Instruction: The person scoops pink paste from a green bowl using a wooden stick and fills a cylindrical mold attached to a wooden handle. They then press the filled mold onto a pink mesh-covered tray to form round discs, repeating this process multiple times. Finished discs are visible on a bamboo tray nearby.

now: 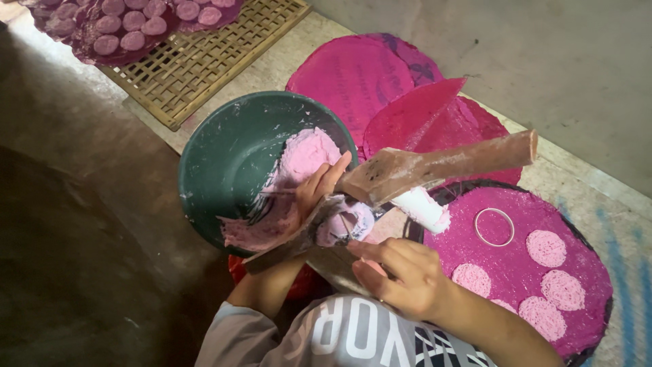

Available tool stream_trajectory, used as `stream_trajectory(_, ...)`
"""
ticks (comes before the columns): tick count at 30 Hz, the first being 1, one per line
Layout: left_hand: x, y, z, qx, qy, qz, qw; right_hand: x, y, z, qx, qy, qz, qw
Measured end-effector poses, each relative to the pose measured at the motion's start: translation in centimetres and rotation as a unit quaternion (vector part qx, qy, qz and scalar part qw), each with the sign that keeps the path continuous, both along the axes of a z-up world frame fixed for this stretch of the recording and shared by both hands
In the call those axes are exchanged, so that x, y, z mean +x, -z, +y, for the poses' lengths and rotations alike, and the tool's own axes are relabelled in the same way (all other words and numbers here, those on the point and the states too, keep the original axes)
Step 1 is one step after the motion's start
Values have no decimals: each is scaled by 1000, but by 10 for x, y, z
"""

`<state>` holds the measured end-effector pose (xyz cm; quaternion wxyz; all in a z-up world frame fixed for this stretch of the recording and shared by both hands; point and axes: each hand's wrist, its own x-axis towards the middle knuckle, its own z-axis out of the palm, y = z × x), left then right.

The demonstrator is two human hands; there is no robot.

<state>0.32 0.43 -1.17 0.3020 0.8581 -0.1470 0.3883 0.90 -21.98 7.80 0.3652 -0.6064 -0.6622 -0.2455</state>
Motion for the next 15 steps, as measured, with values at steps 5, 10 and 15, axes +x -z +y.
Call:
stream_trajectory(5,-3,-6,-3,-12,8,-35,999,3,5,-1,5,-8,5,1000)
stream_trajectory(10,-2,-8,0,-8,17,6,1000,4,8,0,15,-8,-3,1000)
stream_trajectory(15,2,-4,-4,-24,9,-34,999,5,5,0,8,-11,-2,1000)
